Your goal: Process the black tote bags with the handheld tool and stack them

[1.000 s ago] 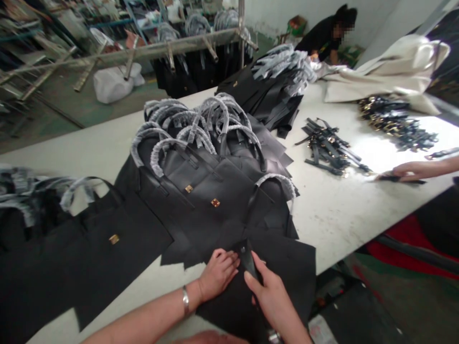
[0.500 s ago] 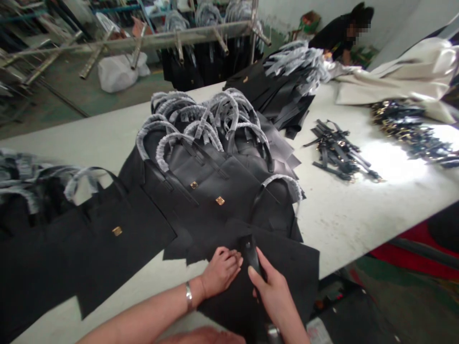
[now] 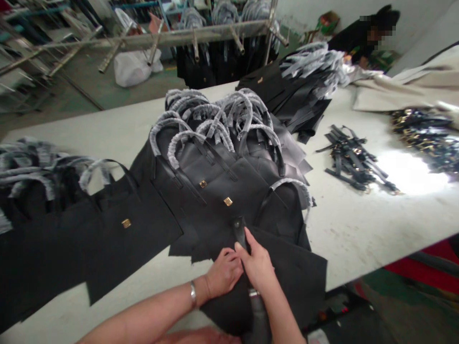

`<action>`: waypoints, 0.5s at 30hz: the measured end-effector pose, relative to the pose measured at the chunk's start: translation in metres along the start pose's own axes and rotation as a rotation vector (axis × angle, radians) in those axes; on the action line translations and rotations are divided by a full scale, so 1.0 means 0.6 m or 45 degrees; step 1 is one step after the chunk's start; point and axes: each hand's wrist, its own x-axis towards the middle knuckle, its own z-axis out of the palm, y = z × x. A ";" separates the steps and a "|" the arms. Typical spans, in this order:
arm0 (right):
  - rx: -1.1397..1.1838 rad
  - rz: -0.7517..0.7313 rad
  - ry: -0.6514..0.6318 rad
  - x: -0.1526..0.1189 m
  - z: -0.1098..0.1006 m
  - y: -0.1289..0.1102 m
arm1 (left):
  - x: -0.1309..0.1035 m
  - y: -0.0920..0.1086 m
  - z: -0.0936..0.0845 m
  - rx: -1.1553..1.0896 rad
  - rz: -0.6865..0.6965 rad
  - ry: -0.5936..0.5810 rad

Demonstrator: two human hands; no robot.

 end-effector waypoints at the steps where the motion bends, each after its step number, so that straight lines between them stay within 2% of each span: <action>1: 0.001 -0.014 0.014 0.004 0.000 -0.006 | 0.000 0.000 0.000 -0.004 -0.009 0.005; 8: -0.057 -0.026 -0.043 0.004 0.000 -0.012 | -0.002 -0.002 0.005 -0.015 -0.039 -0.046; 11: 0.029 -0.097 -0.014 0.007 -0.003 -0.034 | -0.002 -0.001 0.005 -0.044 -0.038 -0.023; 13: 0.170 -0.121 -0.010 -0.003 -0.023 -0.055 | -0.003 0.003 0.004 -0.089 -0.051 0.028; 15: 0.299 -0.117 -0.002 -0.029 -0.059 -0.068 | 0.000 0.006 0.000 -0.133 -0.105 0.059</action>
